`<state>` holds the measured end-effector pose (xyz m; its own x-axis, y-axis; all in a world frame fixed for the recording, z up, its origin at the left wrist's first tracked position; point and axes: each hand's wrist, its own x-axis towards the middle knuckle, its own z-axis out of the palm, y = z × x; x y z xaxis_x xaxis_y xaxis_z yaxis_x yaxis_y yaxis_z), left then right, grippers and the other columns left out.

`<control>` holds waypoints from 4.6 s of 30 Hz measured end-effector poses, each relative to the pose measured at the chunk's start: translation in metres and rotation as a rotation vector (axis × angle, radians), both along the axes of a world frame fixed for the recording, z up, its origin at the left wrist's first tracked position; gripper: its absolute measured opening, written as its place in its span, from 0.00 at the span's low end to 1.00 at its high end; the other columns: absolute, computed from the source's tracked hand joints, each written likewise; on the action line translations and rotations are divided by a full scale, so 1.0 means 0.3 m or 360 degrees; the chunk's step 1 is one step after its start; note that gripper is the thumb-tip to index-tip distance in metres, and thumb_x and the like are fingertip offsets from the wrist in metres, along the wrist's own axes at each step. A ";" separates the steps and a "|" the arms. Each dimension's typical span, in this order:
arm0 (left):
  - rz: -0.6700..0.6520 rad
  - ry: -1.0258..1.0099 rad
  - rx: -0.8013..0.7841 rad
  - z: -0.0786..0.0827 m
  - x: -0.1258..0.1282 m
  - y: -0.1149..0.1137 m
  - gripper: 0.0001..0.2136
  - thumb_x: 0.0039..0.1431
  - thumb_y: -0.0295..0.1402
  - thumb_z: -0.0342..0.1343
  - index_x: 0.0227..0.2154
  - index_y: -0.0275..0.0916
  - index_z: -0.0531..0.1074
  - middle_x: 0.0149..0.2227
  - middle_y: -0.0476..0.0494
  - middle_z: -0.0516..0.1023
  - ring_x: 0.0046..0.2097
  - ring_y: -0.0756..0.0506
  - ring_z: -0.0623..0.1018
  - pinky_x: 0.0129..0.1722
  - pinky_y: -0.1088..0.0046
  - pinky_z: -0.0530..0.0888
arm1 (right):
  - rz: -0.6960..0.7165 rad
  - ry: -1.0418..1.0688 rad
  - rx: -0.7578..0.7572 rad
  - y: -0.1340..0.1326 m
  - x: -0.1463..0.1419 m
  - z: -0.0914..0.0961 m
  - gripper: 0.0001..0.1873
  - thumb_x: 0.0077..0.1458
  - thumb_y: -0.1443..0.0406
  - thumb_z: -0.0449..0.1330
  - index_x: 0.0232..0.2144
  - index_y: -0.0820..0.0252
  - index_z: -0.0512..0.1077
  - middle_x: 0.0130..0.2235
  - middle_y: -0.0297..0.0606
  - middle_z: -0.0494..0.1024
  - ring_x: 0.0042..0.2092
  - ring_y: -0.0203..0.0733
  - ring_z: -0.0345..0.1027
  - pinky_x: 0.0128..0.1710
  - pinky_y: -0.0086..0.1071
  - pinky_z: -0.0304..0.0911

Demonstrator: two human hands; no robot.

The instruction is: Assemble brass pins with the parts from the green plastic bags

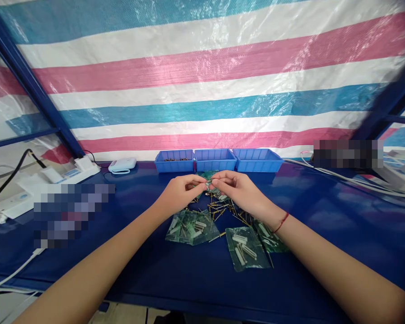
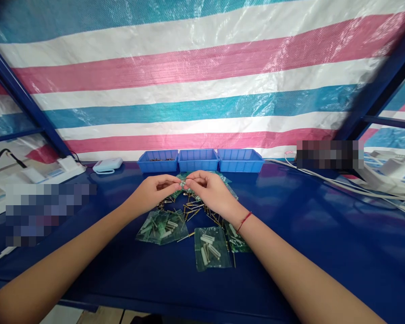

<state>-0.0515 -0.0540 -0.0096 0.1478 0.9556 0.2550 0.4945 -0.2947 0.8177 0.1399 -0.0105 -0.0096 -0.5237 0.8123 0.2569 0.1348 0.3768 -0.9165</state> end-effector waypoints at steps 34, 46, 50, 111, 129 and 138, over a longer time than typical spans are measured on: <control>0.0660 0.0555 0.0700 0.060 -0.207 0.301 0.16 0.56 0.33 0.57 0.47 0.36 0.74 0.53 0.36 0.75 0.56 0.34 0.69 0.58 0.52 0.61 | -0.0060 -0.0833 0.1282 0.004 0.003 -0.027 0.12 0.54 0.76 0.52 0.33 0.62 0.75 0.36 0.41 0.74 0.39 0.45 0.65 0.43 0.41 0.62; 0.0360 0.0864 0.0829 -0.006 -0.099 0.152 0.09 0.61 0.32 0.52 0.39 0.42 0.77 0.47 0.45 0.77 0.53 0.40 0.69 0.56 0.59 0.63 | 0.0035 -0.1084 0.1271 0.010 -0.036 -0.053 0.12 0.60 0.71 0.53 0.38 0.64 0.76 0.35 0.44 0.71 0.39 0.47 0.66 0.41 0.41 0.61; 0.0273 0.0837 0.0861 -0.019 -0.070 0.105 0.09 0.61 0.30 0.52 0.37 0.40 0.77 0.43 0.45 0.78 0.50 0.43 0.72 0.54 0.62 0.65 | 0.0048 -0.0988 0.1191 0.013 -0.040 -0.053 0.08 0.59 0.70 0.54 0.33 0.63 0.75 0.34 0.42 0.72 0.39 0.45 0.66 0.41 0.39 0.61; 0.0189 0.0868 0.0648 -0.021 -0.150 0.167 0.12 0.62 0.38 0.50 0.42 0.40 0.75 0.45 0.42 0.77 0.50 0.40 0.73 0.53 0.57 0.66 | -0.0006 -0.1215 0.1516 0.002 -0.008 -0.030 0.13 0.59 0.70 0.52 0.40 0.60 0.76 0.40 0.45 0.72 0.41 0.48 0.62 0.41 0.41 0.59; -0.0127 0.0865 0.0555 -0.108 -0.097 0.101 0.15 0.66 0.34 0.44 0.48 0.40 0.73 0.52 0.41 0.74 0.53 0.42 0.73 0.55 0.61 0.68 | 0.0062 -0.1462 0.1439 0.007 -0.042 -0.040 0.14 0.57 0.78 0.51 0.36 0.64 0.75 0.34 0.44 0.71 0.34 0.44 0.66 0.34 0.36 0.62; 0.0010 0.0783 0.0664 -0.091 -0.078 0.064 0.14 0.65 0.33 0.46 0.49 0.38 0.73 0.52 0.39 0.73 0.56 0.40 0.69 0.57 0.59 0.65 | 0.0037 -0.0736 0.0922 -0.001 -0.032 -0.017 0.09 0.61 0.68 0.52 0.38 0.60 0.71 0.34 0.40 0.75 0.34 0.41 0.68 0.33 0.36 0.64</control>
